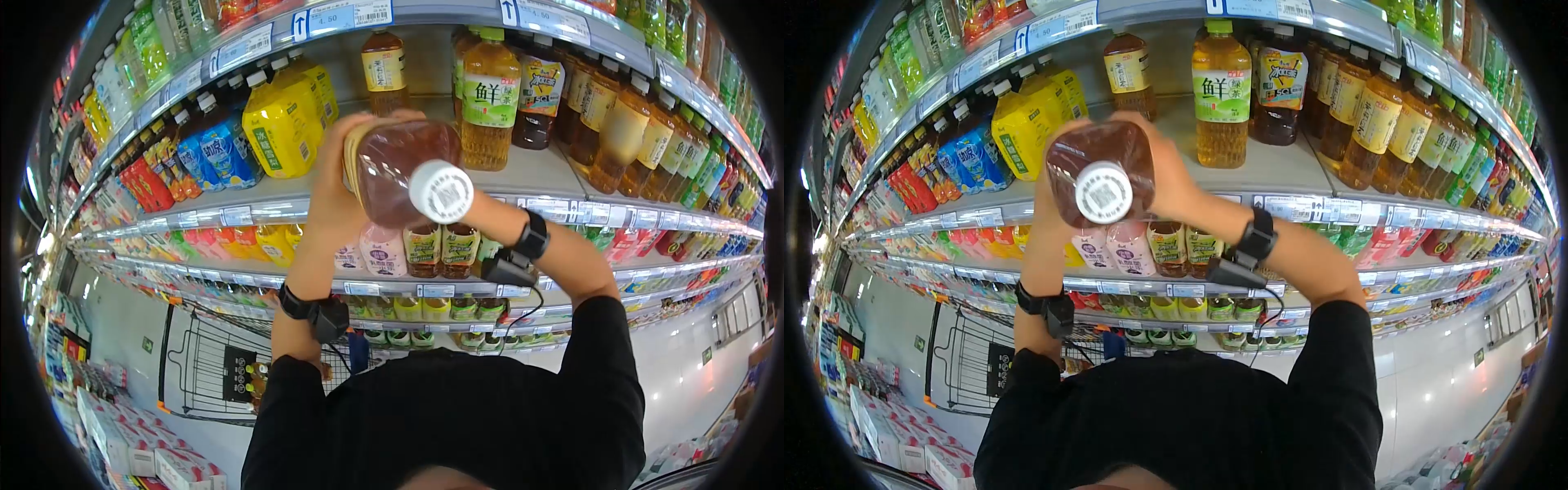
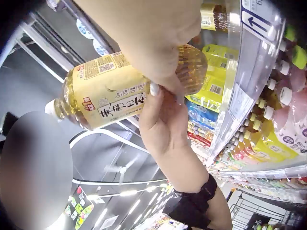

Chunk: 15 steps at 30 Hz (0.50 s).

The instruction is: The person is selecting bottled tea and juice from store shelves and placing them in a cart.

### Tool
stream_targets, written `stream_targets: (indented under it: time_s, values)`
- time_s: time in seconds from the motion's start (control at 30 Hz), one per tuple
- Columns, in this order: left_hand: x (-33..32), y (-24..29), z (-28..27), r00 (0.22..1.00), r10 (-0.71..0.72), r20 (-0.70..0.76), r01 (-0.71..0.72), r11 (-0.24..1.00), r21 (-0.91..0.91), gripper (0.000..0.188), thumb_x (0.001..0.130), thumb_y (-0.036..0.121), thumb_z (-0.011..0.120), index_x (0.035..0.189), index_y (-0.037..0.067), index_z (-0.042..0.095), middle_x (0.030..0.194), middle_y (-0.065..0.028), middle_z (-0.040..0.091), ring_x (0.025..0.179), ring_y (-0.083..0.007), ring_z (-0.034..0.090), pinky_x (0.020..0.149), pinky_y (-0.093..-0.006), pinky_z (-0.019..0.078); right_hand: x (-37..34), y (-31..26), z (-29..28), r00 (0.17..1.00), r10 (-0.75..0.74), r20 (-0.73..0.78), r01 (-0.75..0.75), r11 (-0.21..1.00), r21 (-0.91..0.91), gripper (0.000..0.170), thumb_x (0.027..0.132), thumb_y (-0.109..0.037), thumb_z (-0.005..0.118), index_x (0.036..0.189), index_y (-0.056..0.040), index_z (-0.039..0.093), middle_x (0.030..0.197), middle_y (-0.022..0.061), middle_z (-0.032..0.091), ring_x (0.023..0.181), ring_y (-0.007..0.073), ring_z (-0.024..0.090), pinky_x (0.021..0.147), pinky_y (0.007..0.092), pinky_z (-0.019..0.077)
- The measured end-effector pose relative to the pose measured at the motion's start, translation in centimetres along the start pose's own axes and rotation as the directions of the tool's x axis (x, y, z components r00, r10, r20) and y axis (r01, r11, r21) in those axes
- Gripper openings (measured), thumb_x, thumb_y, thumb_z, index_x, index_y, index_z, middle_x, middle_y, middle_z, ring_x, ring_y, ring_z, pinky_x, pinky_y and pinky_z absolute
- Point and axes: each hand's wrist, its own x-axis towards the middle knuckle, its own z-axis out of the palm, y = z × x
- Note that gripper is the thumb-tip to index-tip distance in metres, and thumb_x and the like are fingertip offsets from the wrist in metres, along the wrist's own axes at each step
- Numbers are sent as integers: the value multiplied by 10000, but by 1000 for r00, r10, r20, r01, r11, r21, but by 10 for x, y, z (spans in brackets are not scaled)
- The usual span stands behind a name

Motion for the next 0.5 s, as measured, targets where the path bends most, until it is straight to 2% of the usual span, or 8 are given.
stream_targets:
  time_s: [0.03,0.07,0.1,0.17,0.2,0.27,0.33,0.5]
  values:
    - [5,-5,-5,1000,-15,8,14,1000,13,774,613,130,841,1272,57,443,1217,-119,517,1166,-245,503,983,-343,404,6,-4,3,997,-80,9,81,996,-44,709,649,-206,792,1235,-21,440,1101,182,596,1017,318,606,885,373,468]
    - [9,-9,-8,1000,-28,14,27,999,27,780,608,127,845,1272,57,442,1215,-117,523,1165,-242,506,981,-341,409,10,-12,7,966,-250,-65,219,927,-303,682,652,-235,796,1212,-26,466,1084,182,620,1003,344,620,871,385,481]
    - [12,-3,-7,987,156,-38,-148,977,155,778,616,116,843,1278,58,439,1244,-113,526,1157,-232,518,977,-349,420,15,-8,9,979,-181,-95,142,937,-320,675,656,-249,795,1202,-18,472,1081,188,627,1005,349,621,870,386,485]
    - [28,-29,-12,999,-37,21,39,995,-95,796,598,70,839,1282,35,434,1226,-108,560,1118,-215,551,951,-340,445,31,3,4,988,-6,-153,-67,882,-466,673,661,-284,791,1187,2,485,1072,210,640,1013,353,624,861,383,497]
    - [35,-31,-15,990,-104,96,119,977,-174,804,589,55,839,1283,27,434,1209,-105,574,1106,-209,560,944,-334,450,39,10,1,991,5,-134,-76,844,-532,723,609,-262,820,1189,6,483,1073,209,642,1006,334,631,849,369,505]
    - [50,-49,-22,944,-250,215,312,889,-335,708,627,-9,778,1261,26,466,1163,-101,609,1075,-212,583,929,-337,456,50,32,-4,967,196,-165,-243,906,-346,717,535,-216,856,1145,-2,548,1044,168,661,966,282,648,831,352,512]
    - [60,-55,-24,923,-266,279,359,857,-369,544,712,6,715,1223,35,532,1147,-75,623,1060,-202,585,914,-340,459,58,37,-4,936,316,-157,-349,892,-287,673,492,-174,870,1082,6,598,1025,147,665,936,249,650,813,337,515]
    - [77,-83,-30,840,-418,346,532,761,-372,481,771,39,681,1229,60,536,1152,-59,621,1037,-187,585,897,-332,453,78,60,-12,861,499,-97,-505,861,-63,567,483,-74,863,990,57,647,996,153,662,905,229,644,768,324,517]
